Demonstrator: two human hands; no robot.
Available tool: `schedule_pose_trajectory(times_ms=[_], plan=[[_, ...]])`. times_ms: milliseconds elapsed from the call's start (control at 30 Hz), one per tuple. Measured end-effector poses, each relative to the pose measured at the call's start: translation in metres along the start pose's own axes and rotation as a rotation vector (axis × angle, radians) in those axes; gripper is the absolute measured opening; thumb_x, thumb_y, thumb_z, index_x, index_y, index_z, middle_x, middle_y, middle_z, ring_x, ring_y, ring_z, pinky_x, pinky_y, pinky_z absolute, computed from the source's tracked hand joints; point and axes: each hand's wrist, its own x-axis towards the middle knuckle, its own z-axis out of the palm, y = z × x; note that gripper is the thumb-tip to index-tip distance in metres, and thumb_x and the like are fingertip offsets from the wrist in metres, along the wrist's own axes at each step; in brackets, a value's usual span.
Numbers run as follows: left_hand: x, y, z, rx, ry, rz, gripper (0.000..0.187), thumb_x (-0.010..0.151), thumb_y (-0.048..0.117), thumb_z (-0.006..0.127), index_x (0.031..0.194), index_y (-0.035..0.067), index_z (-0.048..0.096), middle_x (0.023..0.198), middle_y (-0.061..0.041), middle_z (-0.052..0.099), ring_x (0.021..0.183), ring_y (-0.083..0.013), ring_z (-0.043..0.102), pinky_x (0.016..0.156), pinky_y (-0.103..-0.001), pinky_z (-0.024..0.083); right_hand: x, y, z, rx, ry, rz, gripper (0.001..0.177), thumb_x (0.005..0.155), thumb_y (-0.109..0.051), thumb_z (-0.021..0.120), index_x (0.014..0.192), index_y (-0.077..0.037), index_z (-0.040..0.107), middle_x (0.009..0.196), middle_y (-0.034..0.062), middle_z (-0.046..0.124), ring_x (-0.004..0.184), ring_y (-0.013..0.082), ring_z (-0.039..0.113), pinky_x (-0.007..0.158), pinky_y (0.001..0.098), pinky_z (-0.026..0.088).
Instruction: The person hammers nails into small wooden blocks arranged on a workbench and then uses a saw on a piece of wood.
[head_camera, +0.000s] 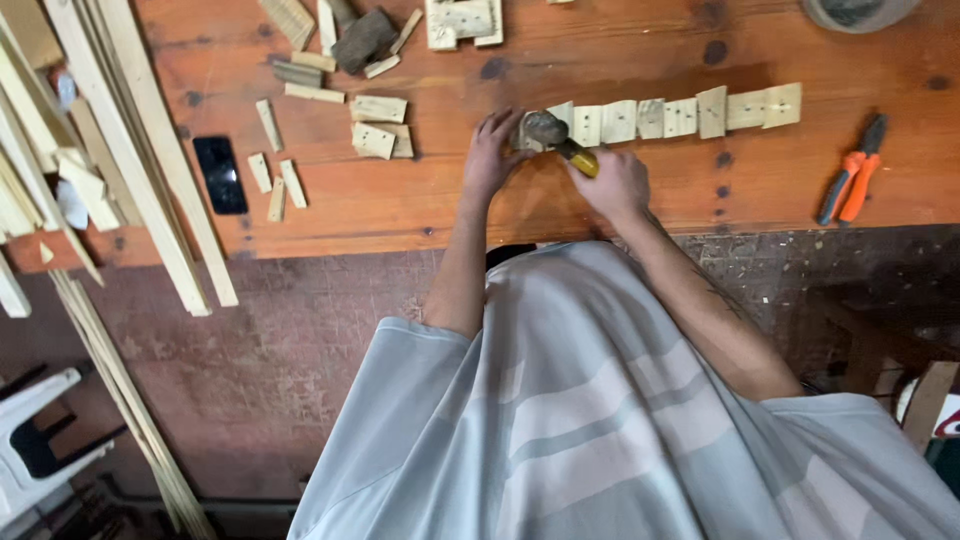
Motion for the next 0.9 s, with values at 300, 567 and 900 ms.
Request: schedule_pose_trajectory(times_ms=[300, 567, 900], plan=[[0.001, 0.015, -0.007, 0.117, -0.017, -0.066, 0.079, 0.079, 0.044, 0.093, 0.148, 0.030, 0.057, 0.152, -0.008, 0.053, 0.144, -0.0379, 0.042, 0.119, -0.050, 0.040, 0.012, 0.019, 0.031, -0.088, -0.038, -0.005, 0.040, 0.090, -0.048, 0.076, 0.081, -0.010, 0.068, 0.066, 0.0182, 0.067, 0.065, 0.0446, 0.068, 0.053, 0.0541, 0.050], [-0.003, 0.018, -0.010, 0.128, -0.028, -0.091, 0.077, 0.083, 0.047, 0.090, 0.150, 0.033, 0.054, 0.157, -0.004, 0.048, 0.146, -0.0331, 0.036, 0.108, -0.052, 0.049, 0.019, 0.013, 0.038, -0.216, -0.239, 0.070, 0.045, 0.097, -0.050, 0.063, 0.095, -0.007, 0.072, 0.084, 0.0236, 0.073, 0.078, 0.0497, 0.068, 0.059, 0.0603, 0.051], [0.005, 0.014, -0.007, 0.136, -0.019, -0.088, 0.076, 0.081, 0.047, 0.092, 0.146, 0.031, 0.058, 0.156, -0.006, 0.049, 0.145, -0.0343, 0.036, 0.104, -0.052, 0.051, 0.027, 0.022, 0.027, -0.207, -0.108, -0.067, 0.029, 0.093, -0.041, 0.072, 0.091, -0.012, 0.071, 0.067, 0.0159, 0.068, 0.058, 0.0399, 0.065, 0.048, 0.0518, 0.049]])
